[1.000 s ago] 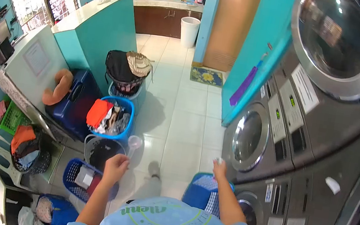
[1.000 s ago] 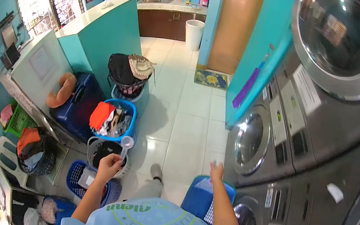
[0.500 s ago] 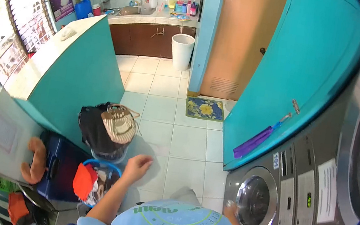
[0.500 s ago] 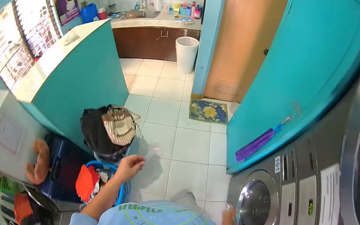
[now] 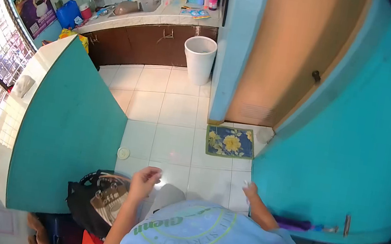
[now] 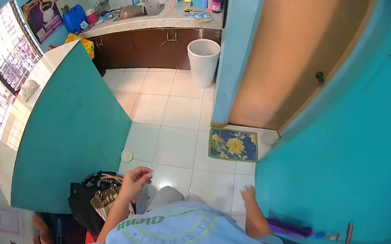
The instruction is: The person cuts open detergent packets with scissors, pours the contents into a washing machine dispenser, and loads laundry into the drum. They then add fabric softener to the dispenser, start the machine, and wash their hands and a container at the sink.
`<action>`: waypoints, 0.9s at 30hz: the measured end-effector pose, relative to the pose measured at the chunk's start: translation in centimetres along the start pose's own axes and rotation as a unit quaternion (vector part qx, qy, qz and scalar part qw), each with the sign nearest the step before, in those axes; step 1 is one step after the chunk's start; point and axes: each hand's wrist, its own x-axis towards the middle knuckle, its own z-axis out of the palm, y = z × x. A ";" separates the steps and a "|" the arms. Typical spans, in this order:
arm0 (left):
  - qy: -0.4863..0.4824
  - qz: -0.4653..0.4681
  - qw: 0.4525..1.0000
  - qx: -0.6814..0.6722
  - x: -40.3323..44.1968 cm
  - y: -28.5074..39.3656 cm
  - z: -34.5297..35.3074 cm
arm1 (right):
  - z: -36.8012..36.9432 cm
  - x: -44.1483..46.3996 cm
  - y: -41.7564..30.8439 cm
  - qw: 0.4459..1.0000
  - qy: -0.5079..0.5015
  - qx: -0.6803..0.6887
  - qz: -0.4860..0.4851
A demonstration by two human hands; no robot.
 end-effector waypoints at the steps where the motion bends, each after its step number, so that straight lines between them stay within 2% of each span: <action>1: 0.029 0.008 0.999 -0.017 2.6 0.4 -1.2 | -2.2 3.7 -8.0 0.996 -0.034 0.079 0.003; 2: 0.051 0.008 0.998 -0.027 5.5 0.2 -2.7 | -1.5 7.9 -13.5 0.989 -0.009 0.139 -0.055; 4: 0.085 0.023 0.995 -0.044 11.4 -0.8 -6.1 | -3.7 14.3 -26.3 0.965 -0.066 0.246 -0.065; 5: 0.085 0.030 0.995 -0.041 14.7 -1.0 -7.8 | -3.1 17.6 -31.2 0.963 -0.063 0.251 -0.068; 7: 0.146 -0.032 0.987 -0.053 21.0 -0.8 -11.3 | -1.7 22.9 -39.3 0.880 -0.107 0.463 -0.015; 8: 0.159 -0.034 0.983 -0.084 24.4 -0.3 -12.7 | -1.6 25.2 -42.7 0.879 -0.103 0.466 -0.013; 10: 0.164 -0.049 0.979 -0.107 31.0 2.2 -15.0 | -1.8 28.8 -47.4 0.796 -0.197 0.561 0.112; 11: 0.175 -0.056 0.975 -0.127 34.5 3.9 -16.0 | -1.8 30.7 -49.4 0.795 -0.195 0.563 0.116; 13: 0.166 -0.061 0.976 -0.127 42.3 6.8 -17.2 | -0.6 35.3 -52.4 0.664 -0.274 0.639 0.274; 15: 0.124 -0.042 0.984 -0.118 49.9 8.7 -17.5 | -0.7 38.3 -54.8 0.646 -0.275 0.656 0.276; 18: 0.041 -0.036 0.992 -0.111 61.3 11.8 -15.6 | -2.7 43.7 -58.3 0.567 -0.277 0.713 0.306; 21: -0.023 -0.039 0.994 -0.103 71.6 15.7 -11.7 | -2.7 51.3 -61.7 0.547 -0.257 0.721 0.338; 23: -0.055 -0.038 0.993 -0.102 77.5 16.6 -9.7 | -2.1 57.3 -63.9 0.533 -0.265 0.737 0.321; 25: -0.103 -0.028 0.987 -0.123 83.6 17.7 -8.2 | -1.8 64.2 -66.8 0.566 -0.252 0.708 0.340; 27: -0.095 -0.033 0.989 -0.105 88.7 18.2 -7.6 | -3.0 70.8 -70.2 0.572 -0.239 0.693 0.368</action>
